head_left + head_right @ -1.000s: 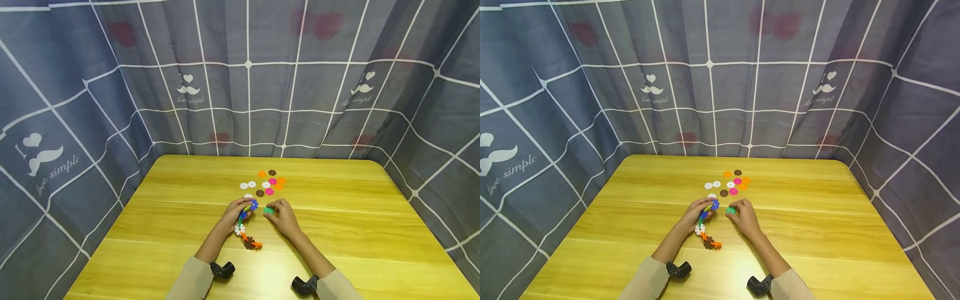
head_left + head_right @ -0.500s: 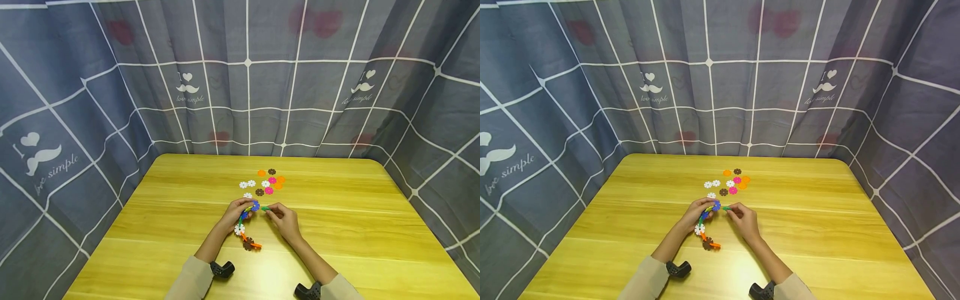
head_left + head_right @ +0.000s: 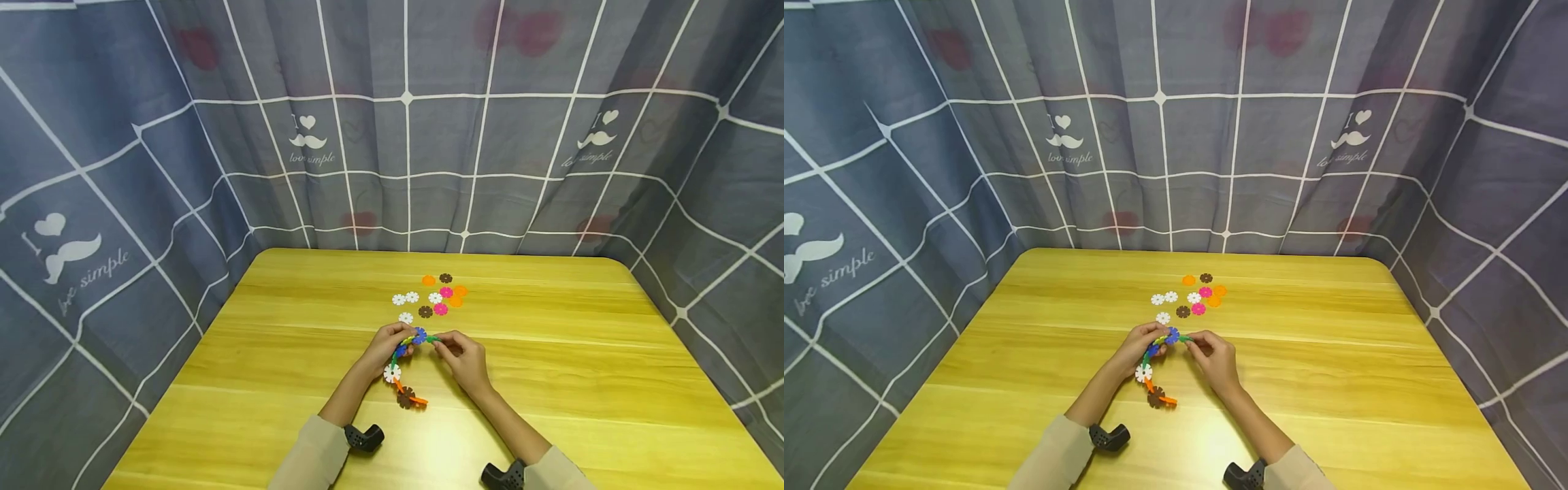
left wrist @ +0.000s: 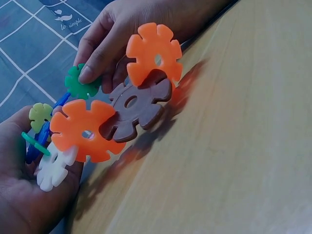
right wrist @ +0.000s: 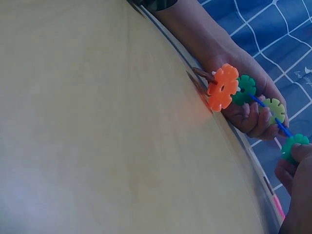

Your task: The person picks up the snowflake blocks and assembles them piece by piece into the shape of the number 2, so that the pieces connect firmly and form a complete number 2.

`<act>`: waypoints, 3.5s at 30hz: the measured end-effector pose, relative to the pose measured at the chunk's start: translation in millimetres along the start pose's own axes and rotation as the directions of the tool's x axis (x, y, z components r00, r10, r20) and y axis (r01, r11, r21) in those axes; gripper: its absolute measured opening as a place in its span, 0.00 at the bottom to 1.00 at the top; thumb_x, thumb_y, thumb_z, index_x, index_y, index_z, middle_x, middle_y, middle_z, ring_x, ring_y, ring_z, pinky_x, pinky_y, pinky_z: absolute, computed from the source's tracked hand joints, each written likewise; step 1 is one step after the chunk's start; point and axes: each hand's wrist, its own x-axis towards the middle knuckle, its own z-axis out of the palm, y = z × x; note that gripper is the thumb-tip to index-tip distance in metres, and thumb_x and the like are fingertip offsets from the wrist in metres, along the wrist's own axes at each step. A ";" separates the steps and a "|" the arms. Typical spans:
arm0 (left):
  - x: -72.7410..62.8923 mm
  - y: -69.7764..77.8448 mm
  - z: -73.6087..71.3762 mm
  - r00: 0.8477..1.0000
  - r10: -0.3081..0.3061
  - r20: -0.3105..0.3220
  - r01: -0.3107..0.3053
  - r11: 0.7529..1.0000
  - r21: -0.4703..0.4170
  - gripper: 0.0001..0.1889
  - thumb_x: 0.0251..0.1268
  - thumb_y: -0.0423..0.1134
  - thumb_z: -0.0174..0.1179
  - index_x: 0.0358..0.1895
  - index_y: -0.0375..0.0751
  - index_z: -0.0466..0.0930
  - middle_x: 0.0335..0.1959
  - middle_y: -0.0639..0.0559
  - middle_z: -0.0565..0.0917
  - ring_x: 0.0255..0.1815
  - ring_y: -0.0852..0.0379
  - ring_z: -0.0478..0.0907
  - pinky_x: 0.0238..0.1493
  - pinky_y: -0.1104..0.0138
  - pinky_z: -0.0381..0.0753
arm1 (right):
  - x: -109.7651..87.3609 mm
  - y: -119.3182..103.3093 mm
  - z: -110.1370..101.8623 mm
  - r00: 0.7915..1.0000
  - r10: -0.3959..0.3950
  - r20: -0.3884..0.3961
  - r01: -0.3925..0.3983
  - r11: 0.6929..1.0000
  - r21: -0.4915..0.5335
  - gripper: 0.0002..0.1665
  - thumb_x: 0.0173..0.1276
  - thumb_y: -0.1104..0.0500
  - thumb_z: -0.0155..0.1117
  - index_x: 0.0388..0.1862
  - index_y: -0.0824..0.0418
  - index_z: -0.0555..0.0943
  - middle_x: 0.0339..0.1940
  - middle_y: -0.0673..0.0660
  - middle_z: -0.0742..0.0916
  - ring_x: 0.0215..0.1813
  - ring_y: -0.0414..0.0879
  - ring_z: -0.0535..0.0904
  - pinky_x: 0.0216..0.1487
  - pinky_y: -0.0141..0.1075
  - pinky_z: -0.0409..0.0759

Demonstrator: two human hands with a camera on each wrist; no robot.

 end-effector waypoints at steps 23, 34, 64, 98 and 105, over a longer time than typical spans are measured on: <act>0.9 2.6 1.0 1.000 -0.026 0.007 0.026 1.000 -0.013 0.08 0.66 0.38 0.56 0.34 0.36 0.77 0.25 0.50 0.77 0.19 0.62 0.73 0.23 0.75 0.74 | 1.6 2.4 1.5 0.999 -0.018 0.029 0.018 1.000 -0.023 0.08 0.53 0.79 0.64 0.33 0.74 0.79 0.30 0.68 0.85 0.30 0.60 0.83 0.31 0.38 0.82; 0.5 4.2 0.5 0.999 -0.015 0.036 0.016 1.000 -0.010 0.09 0.66 0.38 0.55 0.37 0.32 0.76 0.27 0.50 0.77 0.20 0.62 0.72 0.23 0.76 0.72 | 2.4 0.8 1.8 0.999 0.020 0.034 -0.019 0.999 -0.043 0.06 0.55 0.77 0.64 0.32 0.74 0.79 0.29 0.66 0.85 0.30 0.58 0.83 0.31 0.41 0.82; 0.0 4.9 1.4 0.997 -0.055 0.048 0.058 0.996 -0.069 0.08 0.68 0.37 0.52 0.36 0.34 0.76 0.28 0.49 0.76 0.19 0.62 0.73 0.23 0.75 0.75 | 1.9 1.7 0.9 0.998 0.049 0.037 -0.050 0.998 0.029 0.06 0.56 0.78 0.62 0.34 0.76 0.78 0.30 0.68 0.84 0.31 0.61 0.82 0.32 0.40 0.82; -3.8 9.7 -4.1 0.997 -0.065 0.038 0.070 0.986 -0.152 0.07 0.68 0.36 0.52 0.32 0.38 0.72 0.27 0.48 0.76 0.21 0.61 0.76 0.24 0.76 0.76 | 3.0 20.5 17.5 0.996 -0.056 -0.065 0.046 0.990 -0.136 0.07 0.54 0.75 0.66 0.33 0.69 0.81 0.29 0.62 0.86 0.30 0.53 0.83 0.32 0.36 0.82; -6.1 11.1 -5.2 0.995 -0.076 0.060 0.081 0.993 -0.081 0.14 0.67 0.42 0.55 0.45 0.32 0.76 0.33 0.46 0.80 0.24 0.62 0.78 0.26 0.75 0.78 | 6.0 20.2 17.8 0.995 -0.074 -0.061 0.065 0.988 -0.141 0.07 0.53 0.76 0.66 0.32 0.69 0.83 0.29 0.61 0.86 0.29 0.53 0.83 0.31 0.37 0.82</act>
